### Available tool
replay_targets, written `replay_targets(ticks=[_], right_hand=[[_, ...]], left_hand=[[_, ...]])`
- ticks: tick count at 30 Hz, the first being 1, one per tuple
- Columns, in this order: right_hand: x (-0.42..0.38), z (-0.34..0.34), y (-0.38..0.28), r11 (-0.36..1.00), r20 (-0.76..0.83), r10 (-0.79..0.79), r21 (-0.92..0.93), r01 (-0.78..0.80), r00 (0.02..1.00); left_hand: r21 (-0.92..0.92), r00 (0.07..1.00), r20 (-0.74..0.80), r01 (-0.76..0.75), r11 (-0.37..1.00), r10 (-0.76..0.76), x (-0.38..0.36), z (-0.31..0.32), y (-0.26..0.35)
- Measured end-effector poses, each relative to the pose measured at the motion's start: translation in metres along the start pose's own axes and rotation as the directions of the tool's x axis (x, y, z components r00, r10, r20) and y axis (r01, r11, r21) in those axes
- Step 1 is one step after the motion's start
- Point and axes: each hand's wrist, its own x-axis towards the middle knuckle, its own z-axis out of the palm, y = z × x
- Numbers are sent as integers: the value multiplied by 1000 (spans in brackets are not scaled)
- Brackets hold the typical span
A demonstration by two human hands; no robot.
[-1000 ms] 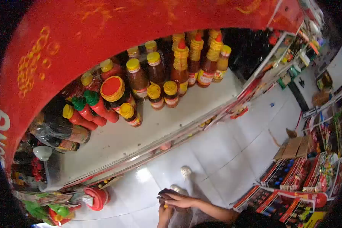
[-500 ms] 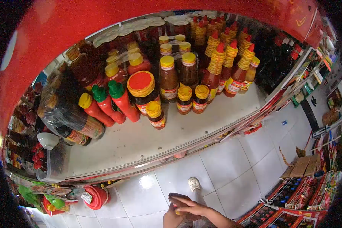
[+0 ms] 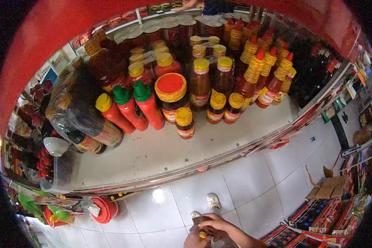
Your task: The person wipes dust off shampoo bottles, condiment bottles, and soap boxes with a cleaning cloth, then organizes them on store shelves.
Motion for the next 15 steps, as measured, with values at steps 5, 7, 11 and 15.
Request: replay_targets(ticks=[5, 7, 11, 15], right_hand=[[6, -8, 4, 984, -112, 13, 178, 7, 994], [8, -6, 3, 909, -128, 82, 416, -22, 988], [4, -4, 7, 751, -75, 193, 653, -98, 978], [3, 1, 10, 688, -154, 160, 726, 2, 975]], left_hand=[[3, 995, 88, -44, 999, 44, 14, -6, 3], [-31, 997, 53, -49, 998, 51, 14, -13, 21], [68, 957, 29, -289, 955, 288, 37, -4, -17], [129, 998, 19, -55, 990, 53, 50, 6, -25]])
